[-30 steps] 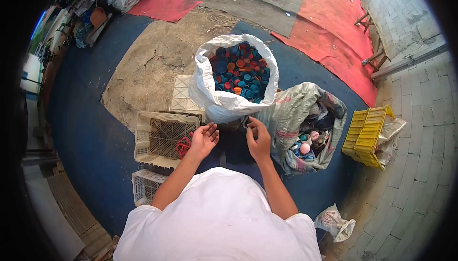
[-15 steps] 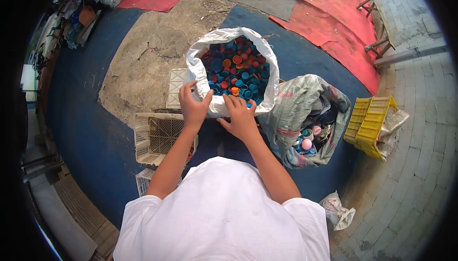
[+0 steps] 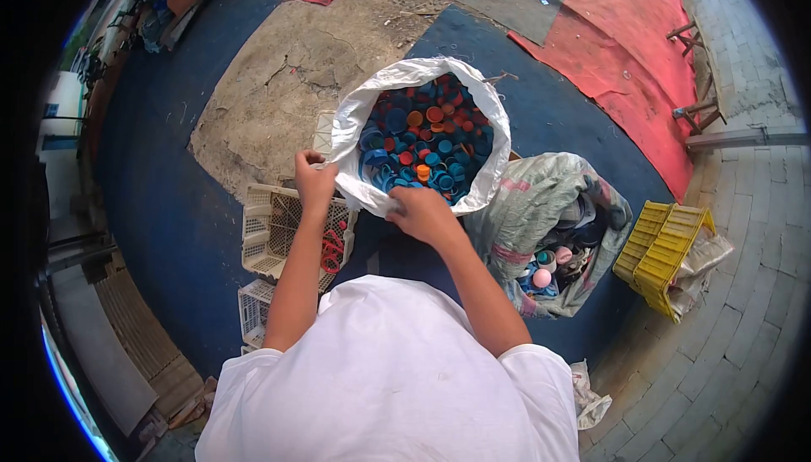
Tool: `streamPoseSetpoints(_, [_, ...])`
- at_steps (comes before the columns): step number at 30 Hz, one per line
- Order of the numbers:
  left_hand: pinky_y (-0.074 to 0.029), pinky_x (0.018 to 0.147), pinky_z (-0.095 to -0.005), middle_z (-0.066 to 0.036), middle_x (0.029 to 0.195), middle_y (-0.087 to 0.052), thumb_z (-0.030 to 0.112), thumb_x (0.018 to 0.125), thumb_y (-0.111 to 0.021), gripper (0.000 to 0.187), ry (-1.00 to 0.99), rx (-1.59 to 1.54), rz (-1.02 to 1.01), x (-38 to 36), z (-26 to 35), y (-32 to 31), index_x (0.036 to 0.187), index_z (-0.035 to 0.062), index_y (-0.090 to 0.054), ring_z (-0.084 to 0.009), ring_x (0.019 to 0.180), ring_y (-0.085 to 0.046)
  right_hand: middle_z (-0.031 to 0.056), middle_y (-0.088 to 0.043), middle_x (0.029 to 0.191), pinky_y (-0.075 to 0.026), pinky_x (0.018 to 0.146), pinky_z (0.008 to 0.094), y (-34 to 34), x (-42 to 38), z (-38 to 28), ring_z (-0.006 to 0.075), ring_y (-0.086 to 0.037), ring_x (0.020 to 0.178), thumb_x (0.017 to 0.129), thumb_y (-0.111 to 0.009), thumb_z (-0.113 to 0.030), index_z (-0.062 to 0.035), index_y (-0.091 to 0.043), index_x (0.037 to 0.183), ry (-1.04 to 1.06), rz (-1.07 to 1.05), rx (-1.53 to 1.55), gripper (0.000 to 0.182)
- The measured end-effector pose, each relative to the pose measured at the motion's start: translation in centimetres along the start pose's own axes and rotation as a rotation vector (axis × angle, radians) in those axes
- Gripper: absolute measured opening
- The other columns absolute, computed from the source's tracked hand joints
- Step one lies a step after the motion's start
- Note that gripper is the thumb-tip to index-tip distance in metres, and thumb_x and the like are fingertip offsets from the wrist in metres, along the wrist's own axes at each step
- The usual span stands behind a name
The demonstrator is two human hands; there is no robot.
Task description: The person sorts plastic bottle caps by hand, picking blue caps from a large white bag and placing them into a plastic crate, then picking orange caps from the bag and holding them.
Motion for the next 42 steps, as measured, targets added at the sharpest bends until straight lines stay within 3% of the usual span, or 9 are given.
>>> streamPoseSetpoints(3, [-0.051, 0.086, -0.0438, -0.01, 0.101, -0.06, 0.011, 0.078, -0.074, 0.034, 0.492, -0.498, -0.046, -0.4, -2.0, 0.5, 0.101, 0.0026, -0.05, -0.0275, 0.093, -0.063, 0.0166, -0.075, 0.1, -0.055, 0.079, 0.0381, 2.4, 2.8, 0.8, 0.0277, -0.073, 0.088, 0.089, -0.078, -0.034, 0.0013, -0.07, 0.115, -0.191, -0.18, 0.181, 0.044])
streamPoseSetpoints(6, [-0.051, 0.088, -0.0404, -0.012, 0.108, -0.061, 0.019, 0.079, -0.078, 0.041, 0.291, -0.335, -0.027, -0.1, -2.9, 0.1, 0.108, 0.0005, -0.055, -0.0239, 0.094, -0.064, 0.0184, -0.073, 0.091, -0.054, 0.078, 0.0408, 2.7, 8.3, 3.7, 0.0334, -0.072, 0.084, 0.088, -0.075, -0.039, 0.0005, -0.072, 0.108, -0.083, 0.037, 0.29, 0.044])
streamPoseSetpoints(9, [-0.052, 0.086, -0.0383, -0.014, 0.114, -0.063, 0.029, 0.079, -0.081, 0.055, 0.087, -0.038, -0.033, 0.3, -1.3, 0.2, 0.12, -0.0004, -0.059, -0.0245, 0.098, -0.064, 0.0167, -0.064, 0.132, -0.05, 0.099, 0.0438, 1.7, 14.2, 6.0, 0.034, -0.06, 0.122, 0.082, -0.078, -0.036, -0.0086, -0.067, 0.128, -0.032, 0.082, -0.158, 0.054])
streamPoseSetpoints(11, [-0.052, 0.088, -0.0373, -0.015, 0.117, -0.065, 0.032, 0.08, -0.083, 0.057, 0.06, 0.067, -0.068, -0.1, 2.9, 1.3, 0.121, -0.0003, -0.06, -0.0251, 0.103, -0.064, 0.0138, -0.056, 0.144, -0.046, 0.105, 0.0535, -0.1, 17.3, 6.6, 0.0344, -0.049, 0.134, 0.078, -0.08, -0.036, -0.0132, -0.063, 0.134, -0.021, 0.04, -0.232, 0.063])
streamPoseSetpoints(18, [-0.054, 0.075, -0.0412, -0.01, 0.097, -0.072, 0.029, 0.084, -0.077, 0.029, 0.012, 0.133, -0.075, 2.5, 3.3, 1.9, 0.097, 0.0044, -0.075, -0.0295, 0.08, -0.07, 0.0082, -0.041, 0.157, -0.023, 0.109, 0.08, -5.0, 21.3, 7.1, 0.0313, -0.031, 0.149, 0.07, -0.086, -0.033, -0.0228, -0.059, 0.138, 0.095, -0.018, -0.317, 0.074])
streamPoseSetpoints(27, [-0.055, 0.076, -0.038, -0.011, 0.097, -0.072, 0.02, 0.087, -0.075, 0.022, 0.073, -0.177, -0.112, 1.3, 2.1, 1.6, 0.099, 0.0018, -0.073, -0.025, 0.084, -0.071, 0.0054, -0.052, 0.143, -0.025, 0.108, 0.0717, -4.5, 21.5, 6.8, 0.0297, -0.039, 0.143, 0.068, -0.091, -0.026, -0.0249, -0.069, 0.122, 0.115, -0.008, -0.337, 0.059])
streamPoseSetpoints(30, [-0.054, 0.079, -0.0364, -0.009, 0.1, -0.07, 0.015, 0.088, -0.073, 0.017, -0.078, -0.197, 0.007, 0.4, 2.9, 2.9, 0.1, 0.0018, -0.072, -0.0233, 0.09, -0.069, 0.0053, -0.056, 0.137, -0.026, 0.105, 0.0714, -2.1, 20.3, 6.6, 0.0305, -0.043, 0.139, 0.068, -0.091, -0.024, -0.0224, -0.069, 0.12, 0.091, 0.08, -0.195, 0.056])
streamPoseSetpoints(37, [-0.052, 0.08, -0.034, -0.007, 0.103, -0.069, 0.005, 0.09, -0.067, 0.013, -0.189, -0.279, 0.166, -2.1, 5.8, 4.5, 0.102, 0.0035, -0.07, -0.022, 0.095, -0.067, 0.0121, -0.063, 0.115, -0.049, 0.095, 0.0429, 4.2, 15.3, 7.1, 0.0331, -0.062, 0.111, 0.071, -0.088, -0.018, -0.0097, -0.068, 0.114, 0.06, 0.406, 0.138, 0.048])
streamPoseSetpoints(42, [-0.055, 0.079, -0.0302, -0.007, 0.107, -0.067, 0.007, 0.092, -0.067, 0.018, -0.208, -0.481, -0.09, -4.0, 9.4, 0.7, 0.109, 0.0025, -0.068, -0.0175, 0.095, -0.068, 0.0089, -0.065, 0.108, -0.054, 0.083, 0.0331, 4.7, 11.5, 10.0, 0.0211, -0.066, 0.097, 0.077, -0.088, -0.017, -0.0046, -0.065, 0.113, -0.066, 0.539, 0.475, 0.044])
Point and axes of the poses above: each hand's wrist, its own x-axis towards the middle knuckle, its own y-axis out of the back of the hand, z = x × y, the point moved 7 cm from there along x, towards the middle knuckle
